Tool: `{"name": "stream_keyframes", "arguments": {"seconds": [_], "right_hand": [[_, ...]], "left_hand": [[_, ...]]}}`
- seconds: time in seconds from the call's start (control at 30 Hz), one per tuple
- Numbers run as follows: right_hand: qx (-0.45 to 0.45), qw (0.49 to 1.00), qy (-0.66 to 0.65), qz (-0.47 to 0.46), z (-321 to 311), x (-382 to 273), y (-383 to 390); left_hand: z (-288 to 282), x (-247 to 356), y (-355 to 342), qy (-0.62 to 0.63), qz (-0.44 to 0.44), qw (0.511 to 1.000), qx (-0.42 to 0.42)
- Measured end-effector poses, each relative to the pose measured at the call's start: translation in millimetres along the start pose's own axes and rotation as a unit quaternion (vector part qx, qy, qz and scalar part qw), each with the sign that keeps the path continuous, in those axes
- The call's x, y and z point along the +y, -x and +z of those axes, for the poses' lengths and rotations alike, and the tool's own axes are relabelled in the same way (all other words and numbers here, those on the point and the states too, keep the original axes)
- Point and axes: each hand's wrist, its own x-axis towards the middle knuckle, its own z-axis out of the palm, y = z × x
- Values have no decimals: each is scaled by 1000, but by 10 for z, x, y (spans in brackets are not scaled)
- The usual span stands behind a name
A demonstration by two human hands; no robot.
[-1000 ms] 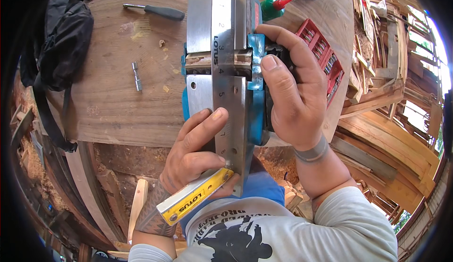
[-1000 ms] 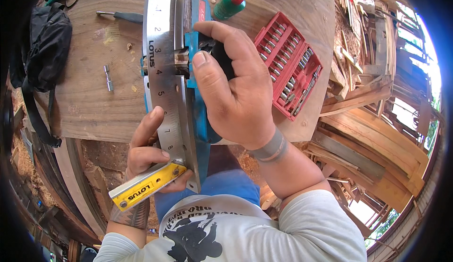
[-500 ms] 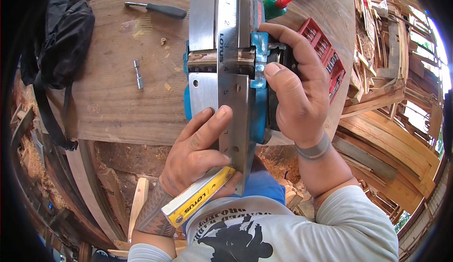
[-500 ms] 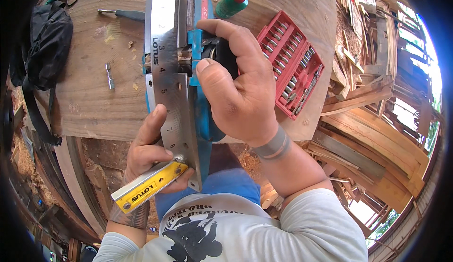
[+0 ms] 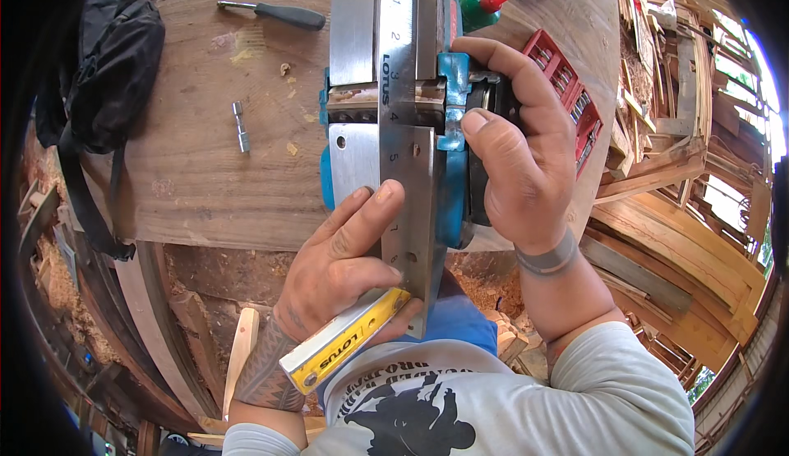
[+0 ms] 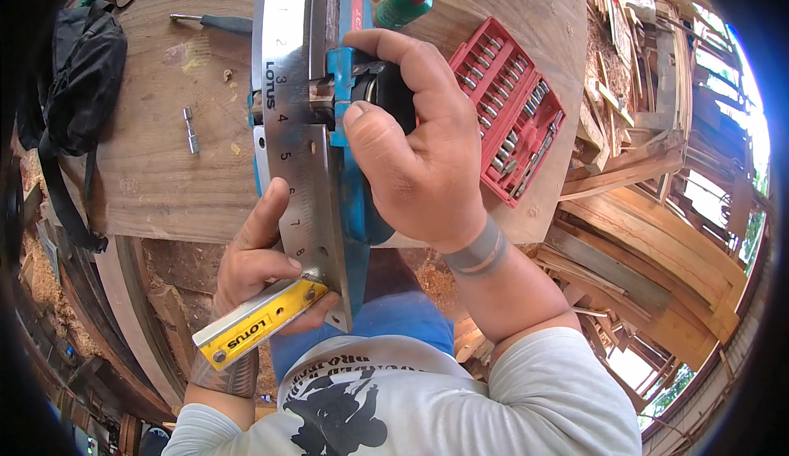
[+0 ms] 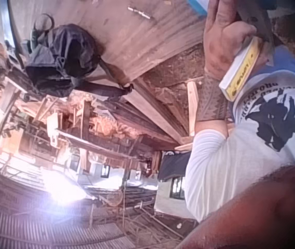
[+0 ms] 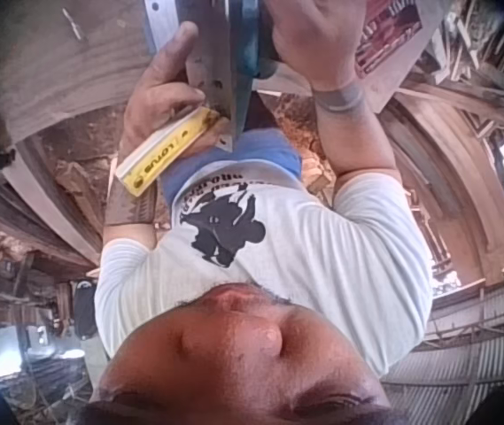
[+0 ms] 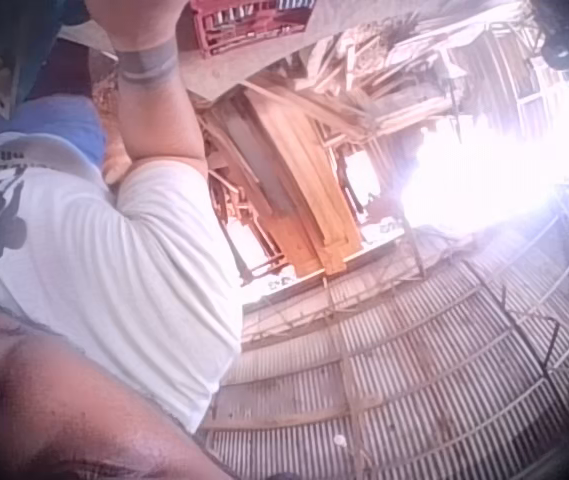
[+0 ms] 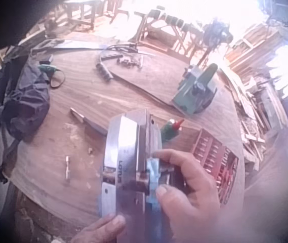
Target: The person uses a square ruler to check the alignment of the base plate on an electric planer and uses a small tool to adjust the internal components.
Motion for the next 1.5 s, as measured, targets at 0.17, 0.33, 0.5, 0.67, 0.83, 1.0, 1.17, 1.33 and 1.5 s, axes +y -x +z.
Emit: {"name": "stream_keyframes", "arguments": {"seconds": [0.17, 0.33, 0.5, 0.67, 0.83, 1.0, 1.17, 1.33, 1.5], "right_hand": [[13, 998, -60, 13, 44, 15, 13], [12, 999, -39, 10, 36, 4, 4], [18, 999, -38, 3, 44, 43, 12], [24, 1000, 8, 12, 51, -23, -11], [5, 998, 58, -19, 6, 13, -19], [24, 883, 365, -295, -106, -222, -55], [-95, 708, 507, -483, -194, -753, -344], [-220, 743, 438, -456, -310, -785, -597], [-116, 900, 164, -387, -489, -740, -587]], "left_hand": [[-20, 30, -1, -14, -14, 1000, -17], [-14, 19, -5, -8, -14, 1000, -13], [-17, 4, -3, -12, -1, 1000, -10], [20, -3, -33, 25, 10, 999, 26], [15, 14, -72, 6, 102, 993, 52], [295, 92, -99, 97, 156, 970, 157], [139, 235, -283, 83, 198, 970, 112], [97, 202, -374, 214, 217, 944, 125], [55, -4, -289, -194, 26, 972, 129]]}}
